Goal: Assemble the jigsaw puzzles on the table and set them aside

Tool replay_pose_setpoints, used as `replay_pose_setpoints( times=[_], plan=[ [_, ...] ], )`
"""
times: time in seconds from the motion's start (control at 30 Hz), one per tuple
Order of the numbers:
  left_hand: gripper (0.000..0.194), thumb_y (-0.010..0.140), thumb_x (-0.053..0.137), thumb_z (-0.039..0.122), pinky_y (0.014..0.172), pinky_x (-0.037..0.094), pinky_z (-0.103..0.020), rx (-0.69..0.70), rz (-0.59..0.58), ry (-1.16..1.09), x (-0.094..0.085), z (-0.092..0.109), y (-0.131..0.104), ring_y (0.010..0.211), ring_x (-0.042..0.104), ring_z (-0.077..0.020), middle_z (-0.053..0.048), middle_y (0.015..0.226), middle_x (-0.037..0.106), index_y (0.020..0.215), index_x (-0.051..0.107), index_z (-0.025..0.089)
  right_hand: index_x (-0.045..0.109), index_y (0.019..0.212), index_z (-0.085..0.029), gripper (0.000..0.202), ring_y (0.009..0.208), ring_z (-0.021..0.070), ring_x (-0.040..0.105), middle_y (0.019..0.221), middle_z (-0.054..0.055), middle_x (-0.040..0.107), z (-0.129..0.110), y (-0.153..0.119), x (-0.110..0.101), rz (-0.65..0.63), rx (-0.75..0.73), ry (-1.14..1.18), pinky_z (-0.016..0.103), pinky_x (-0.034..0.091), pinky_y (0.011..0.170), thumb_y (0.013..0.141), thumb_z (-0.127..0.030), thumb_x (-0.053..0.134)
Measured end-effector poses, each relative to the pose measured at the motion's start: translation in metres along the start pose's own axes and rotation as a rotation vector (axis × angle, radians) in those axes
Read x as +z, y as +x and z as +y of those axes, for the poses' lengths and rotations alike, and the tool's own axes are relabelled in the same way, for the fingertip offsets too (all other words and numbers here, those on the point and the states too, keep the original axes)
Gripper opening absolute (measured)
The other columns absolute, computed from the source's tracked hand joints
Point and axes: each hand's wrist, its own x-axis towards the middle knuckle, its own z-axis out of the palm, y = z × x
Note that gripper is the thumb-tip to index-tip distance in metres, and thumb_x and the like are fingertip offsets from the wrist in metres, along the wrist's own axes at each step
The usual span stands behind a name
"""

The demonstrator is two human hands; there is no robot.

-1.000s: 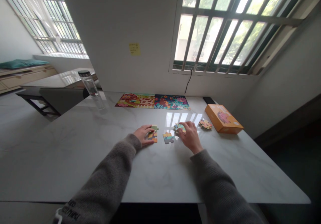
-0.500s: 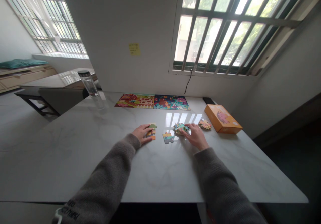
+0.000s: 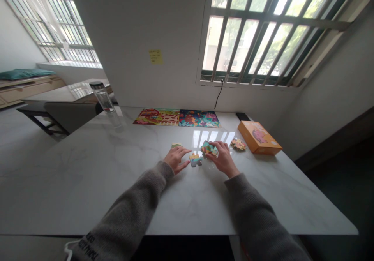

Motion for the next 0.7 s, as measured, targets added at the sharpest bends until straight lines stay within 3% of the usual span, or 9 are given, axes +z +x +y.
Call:
replay_pose_setpoints(
  times=[0.17,0.27,0.43,0.53,0.7],
  plan=[
    [0.047,0.086,0.061,0.036,0.1,0.044,-0.044,-0.015,0.005,-0.025,-0.001,-0.002,-0.002,0.114,0.056,-0.0293,-0.01,0.12,0.065,0.13,0.057,0.021,0.06,0.124,-0.025,0.044,0.111,0.0286,0.052,0.118,0.008,0.063,-0.039,-0.014,0.021,-0.23,-0.134,0.065,0.043,0.043,0.096,0.083,-0.034,0.074],
    [0.05,0.083,0.066,0.038,0.1,0.043,-0.044,0.022,-0.025,-0.04,0.001,-0.001,-0.002,0.115,0.056,-0.0299,-0.01,0.122,0.065,0.129,0.057,0.02,0.06,0.122,-0.024,0.043,0.11,0.0276,0.052,0.116,0.007,0.064,-0.046,-0.017,0.027,-0.272,-0.126,0.078,0.042,0.043,0.096,0.083,-0.033,0.075],
    [0.054,0.081,0.072,0.042,0.102,0.042,-0.044,0.068,-0.049,-0.088,0.006,0.003,0.001,0.114,0.057,-0.0286,-0.009,0.123,0.067,0.128,0.057,0.02,0.059,0.122,-0.023,0.038,0.108,0.0265,0.054,0.115,0.008,0.064,-0.043,-0.017,0.026,-0.256,-0.122,0.148,0.041,0.044,0.096,0.088,-0.037,0.069],
    [0.051,0.083,0.071,0.046,0.101,0.043,-0.043,0.03,-0.044,-0.085,0.003,-0.002,0.002,0.113,0.058,-0.0287,-0.009,0.122,0.067,0.126,0.059,0.022,0.056,0.127,-0.024,0.041,0.115,0.0271,0.053,0.125,0.009,0.062,-0.041,-0.015,0.023,-0.24,-0.153,0.193,0.043,0.042,0.101,0.09,-0.036,0.067],
    [0.034,0.089,0.065,0.045,0.102,0.041,-0.044,-0.095,0.104,-0.041,-0.007,-0.013,0.002,0.116,0.057,-0.0282,-0.009,0.122,0.068,0.114,0.064,0.022,0.058,0.128,-0.023,0.034,0.121,0.0279,0.049,0.129,0.01,0.059,-0.023,-0.009,0.009,-0.025,-0.064,0.071,0.044,0.039,0.105,0.094,-0.028,0.054]
  ],
)
